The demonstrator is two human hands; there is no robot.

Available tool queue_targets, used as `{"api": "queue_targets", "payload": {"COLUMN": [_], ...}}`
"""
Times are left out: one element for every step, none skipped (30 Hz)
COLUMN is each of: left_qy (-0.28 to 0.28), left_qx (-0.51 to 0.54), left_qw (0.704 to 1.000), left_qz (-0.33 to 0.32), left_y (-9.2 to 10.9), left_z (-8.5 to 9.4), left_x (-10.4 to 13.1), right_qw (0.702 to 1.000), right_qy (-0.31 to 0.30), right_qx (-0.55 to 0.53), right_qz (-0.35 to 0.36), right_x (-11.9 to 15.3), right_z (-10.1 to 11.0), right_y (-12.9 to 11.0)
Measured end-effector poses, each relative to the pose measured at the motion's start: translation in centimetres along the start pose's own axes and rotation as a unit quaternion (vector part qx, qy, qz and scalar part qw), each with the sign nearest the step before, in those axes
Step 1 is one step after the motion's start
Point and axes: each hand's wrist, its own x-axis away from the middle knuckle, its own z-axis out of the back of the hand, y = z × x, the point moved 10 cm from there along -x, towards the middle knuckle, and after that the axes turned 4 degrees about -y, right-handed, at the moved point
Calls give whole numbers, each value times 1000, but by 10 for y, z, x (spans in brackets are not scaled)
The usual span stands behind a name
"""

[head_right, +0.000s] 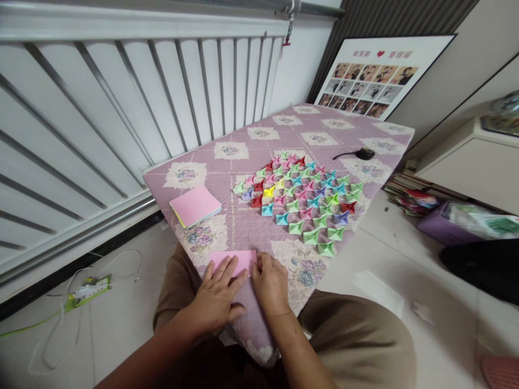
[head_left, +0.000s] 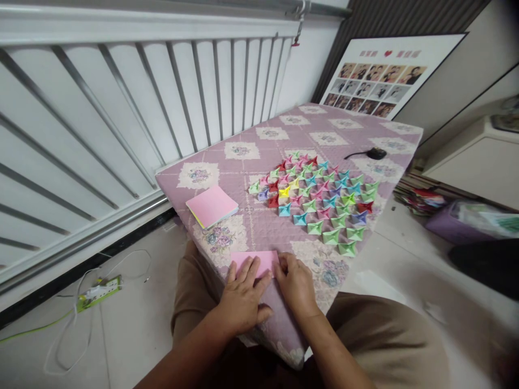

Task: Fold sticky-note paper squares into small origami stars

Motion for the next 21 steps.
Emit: {"api": "queue_targets", "payload": {"left_qy": [-1,-2,-3,-4,-4,-4,-5,-6,-6,-6,-4,-1,2,4,5,5,2,-1,-3,-5,-7], "left_qx": [-2,-4,-6,-9,-10,-10,-10,-8,-7,-5,-2,0,3,5,7,8,7,7,6,5,5], "left_qw": [1000,1000,1000,1000,1000,1000,1000,1000,1000,1000,1000,1000,1000,1000,1000,1000,1000,1000,1000,1000,1000], "left_qz": [0,0,-1,-1,-2,-2,-2,-3,-2,-2,-2,-1,-2,-2,-2,-2,-3,-3,-3,-3,-3], "left_y": [0,1,1,1,2,2,2,2,2,2,2,2,2,2,3,3,4,4,5,5,5], "left_z": [0,0,1,1,1,1,1,1,1,1,1,2,3,4,4,5,5,5,5,4,4], "left_x": [0,0,0,0,1,1,1,1,1,1,1,1,1,1,1,1,1,2,2,2,1], "right_qw": [1000,1000,1000,1000,1000,1000,1000,1000,1000,999,998,996,994,992,989,984,978,971,966,965,966], "right_qy": [-1,-1,-1,-2,-2,-1,1,5,14,27,44,60,71,74,64,47,21,0,-12,-19,-22], "right_qx": [1,2,4,6,8,10,9,4,-6,-20,-34,-45,-48,-46,-38,-28,-23,-22,-23,-24,-28], "right_qz": [0,1,1,0,0,0,2,7,14,24,35,51,71,96,130,169,207,239,256,260,255], "right_x": [0,0,0,1,0,0,0,0,0,1,2,4,6,9,12,16,21,25,28,29,29], "right_z": [0,-1,-2,-2,-3,-4,-3,-2,0,4,10,15,20,23,23,22,17,13,10,8,6], "right_y": [0,0,0,0,0,1,1,1,0,-1,-3,-5,-10,-17,-26,-37,-47,-55,-60,-62,-61]}}
